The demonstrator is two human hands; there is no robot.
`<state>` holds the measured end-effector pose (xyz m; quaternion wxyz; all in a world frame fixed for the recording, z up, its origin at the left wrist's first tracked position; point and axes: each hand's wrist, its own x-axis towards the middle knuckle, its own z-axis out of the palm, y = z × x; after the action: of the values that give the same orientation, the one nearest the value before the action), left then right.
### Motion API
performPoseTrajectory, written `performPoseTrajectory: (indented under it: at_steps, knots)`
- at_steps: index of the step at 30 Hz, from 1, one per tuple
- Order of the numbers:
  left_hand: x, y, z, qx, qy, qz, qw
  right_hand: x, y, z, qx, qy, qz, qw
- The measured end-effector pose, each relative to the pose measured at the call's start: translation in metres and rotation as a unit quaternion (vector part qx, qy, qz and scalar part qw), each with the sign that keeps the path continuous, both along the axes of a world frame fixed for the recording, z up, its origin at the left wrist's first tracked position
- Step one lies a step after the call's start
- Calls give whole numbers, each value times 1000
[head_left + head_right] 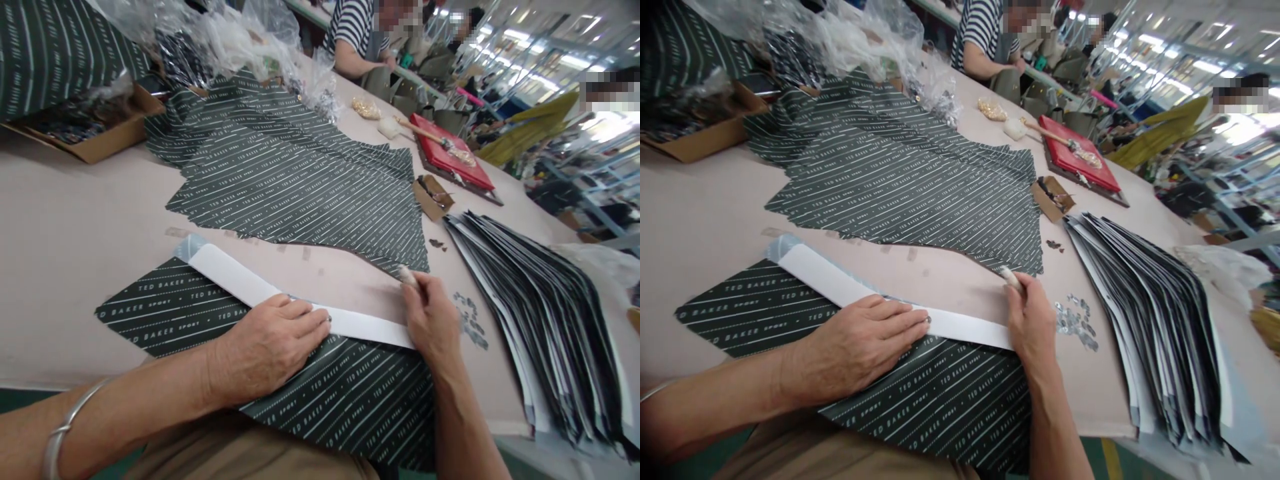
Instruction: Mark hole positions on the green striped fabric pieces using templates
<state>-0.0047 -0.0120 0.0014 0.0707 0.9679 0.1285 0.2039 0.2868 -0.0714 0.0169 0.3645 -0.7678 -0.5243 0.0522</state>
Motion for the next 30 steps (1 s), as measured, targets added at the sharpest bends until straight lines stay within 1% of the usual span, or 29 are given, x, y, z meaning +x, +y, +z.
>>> performPoseTrajectory:
  at_steps: [1,2,3,4,5,6,8,9,10,11,12,13,15,19,25,27,30]
  knots:
    - [0,0,0,1,-1,-1,1000,-7,0,8,75,72,-31,994]
    - [-1,0,0,2,-4,-2,1000,-14,-1,16,158,160,-53,973]
    - [-1,-1,-1,3,-6,-4,1000,-22,-1,24,234,256,-62,936]
    - [-1,-1,-1,3,-8,-5,1000,-30,-2,31,287,351,-60,889]
    - [-2,-1,-1,2,-9,-4,1000,-39,-2,36,312,437,-51,842]
    - [-2,-1,-1,1,-9,-3,1000,-47,-3,38,310,511,-41,801]
    - [-1,-1,-1,2,-5,0,1000,-62,-3,37,272,624,-23,732]
    - [-1,-1,-1,3,-2,1,1000,-68,-3,34,254,664,-17,703]
    - [-1,0,-1,4,0,0,1000,-73,-2,30,241,692,-17,680]
    - [-1,0,0,5,1,-2,1000,-78,0,26,236,709,-20,665]
    - [0,-1,0,6,-1,-3,1000,-82,2,22,237,715,-24,657]
    - [0,-1,1,6,-5,-3,1000,-85,5,18,241,715,-26,656]
    - [0,-1,2,5,-12,-1,1000,-90,9,14,245,707,-19,663]
    - [0,-2,3,-8,-20,7,1000,-95,13,12,244,695,28,676]
    - [0,-3,2,-26,-8,13,1000,-94,14,10,231,696,73,676]
    - [-1,-4,1,-28,-5,12,1000,-95,14,12,227,685,91,686]
    - [-2,-5,2,-31,-7,12,999,-100,14,16,216,650,134,716]
